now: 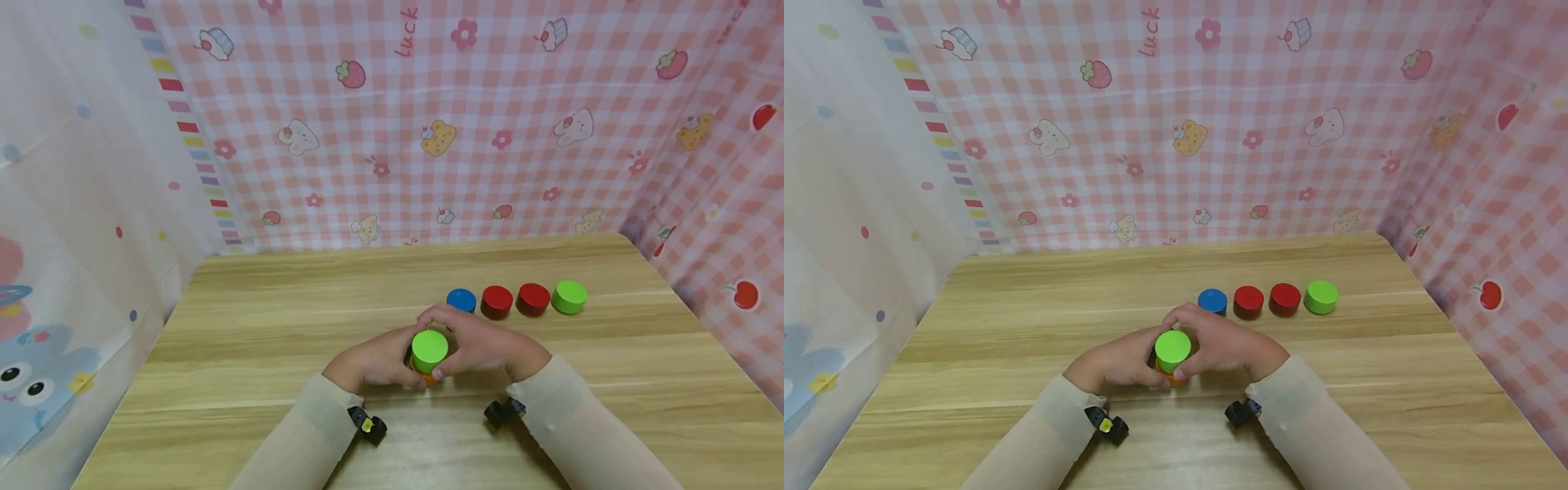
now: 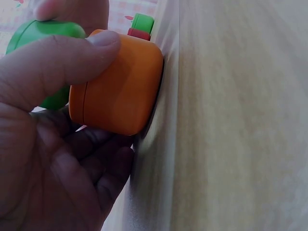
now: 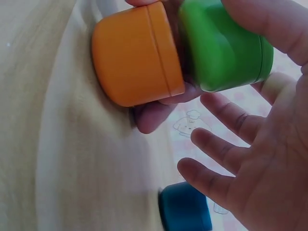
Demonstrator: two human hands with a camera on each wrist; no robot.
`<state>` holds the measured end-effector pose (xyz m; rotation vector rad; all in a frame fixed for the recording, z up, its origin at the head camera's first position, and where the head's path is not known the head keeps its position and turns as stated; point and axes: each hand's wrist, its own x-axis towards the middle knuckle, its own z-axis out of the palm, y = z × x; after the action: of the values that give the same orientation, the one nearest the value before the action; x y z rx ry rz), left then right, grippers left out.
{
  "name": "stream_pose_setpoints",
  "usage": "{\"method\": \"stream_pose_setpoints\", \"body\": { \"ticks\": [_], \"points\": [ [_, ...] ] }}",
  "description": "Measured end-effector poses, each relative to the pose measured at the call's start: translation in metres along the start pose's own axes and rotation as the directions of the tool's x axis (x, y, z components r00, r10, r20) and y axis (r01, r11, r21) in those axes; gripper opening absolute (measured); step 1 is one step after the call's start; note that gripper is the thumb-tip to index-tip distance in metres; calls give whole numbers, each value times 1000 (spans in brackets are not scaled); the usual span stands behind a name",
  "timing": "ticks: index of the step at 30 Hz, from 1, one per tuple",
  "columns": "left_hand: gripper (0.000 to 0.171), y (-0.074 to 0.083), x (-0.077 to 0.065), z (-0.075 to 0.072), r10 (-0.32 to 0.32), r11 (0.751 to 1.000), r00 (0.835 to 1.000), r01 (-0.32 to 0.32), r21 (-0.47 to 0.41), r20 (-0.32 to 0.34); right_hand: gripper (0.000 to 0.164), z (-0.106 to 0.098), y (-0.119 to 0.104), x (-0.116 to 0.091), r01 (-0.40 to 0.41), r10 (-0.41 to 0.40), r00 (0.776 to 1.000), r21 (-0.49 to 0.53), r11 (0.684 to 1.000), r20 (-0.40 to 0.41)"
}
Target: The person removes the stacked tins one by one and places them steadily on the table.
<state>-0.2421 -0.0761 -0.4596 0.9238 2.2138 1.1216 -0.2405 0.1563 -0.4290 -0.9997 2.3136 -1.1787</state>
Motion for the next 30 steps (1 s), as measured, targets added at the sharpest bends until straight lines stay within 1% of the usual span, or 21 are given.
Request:
{"method": "stream_pose_setpoints", "body": {
  "ticks": [5,8,14,17,21,25,30],
  "points": [
    [79,-1,0,0,-13,1000,1000,13,5,7,55,-6,-4,-4,-26,27,999,23,999,-48],
    [73,0,0,0,-20,1000,1000,20,12,6,55,-10,-6,-6,-32,35,996,40,999,-85],
    [59,1,-1,-1,-54,996,999,54,65,-8,55,-23,-7,-11,-55,59,989,36,998,-138],
    [53,2,-1,-1,-77,995,997,78,67,-15,56,-29,-7,-15,-46,50,985,27,999,-165],
    [53,3,0,0,-93,994,996,93,50,-16,56,-36,-9,-18,-57,59,978,17,998,-199],
    [53,3,0,0,-99,993,995,100,63,-18,57,-42,-10,-21,-80,84,971,26,996,-225],
    [53,5,1,0,-111,991,994,112,77,-20,59,-52,-9,-26,-110,107,958,2,994,-266]
  ]
}}
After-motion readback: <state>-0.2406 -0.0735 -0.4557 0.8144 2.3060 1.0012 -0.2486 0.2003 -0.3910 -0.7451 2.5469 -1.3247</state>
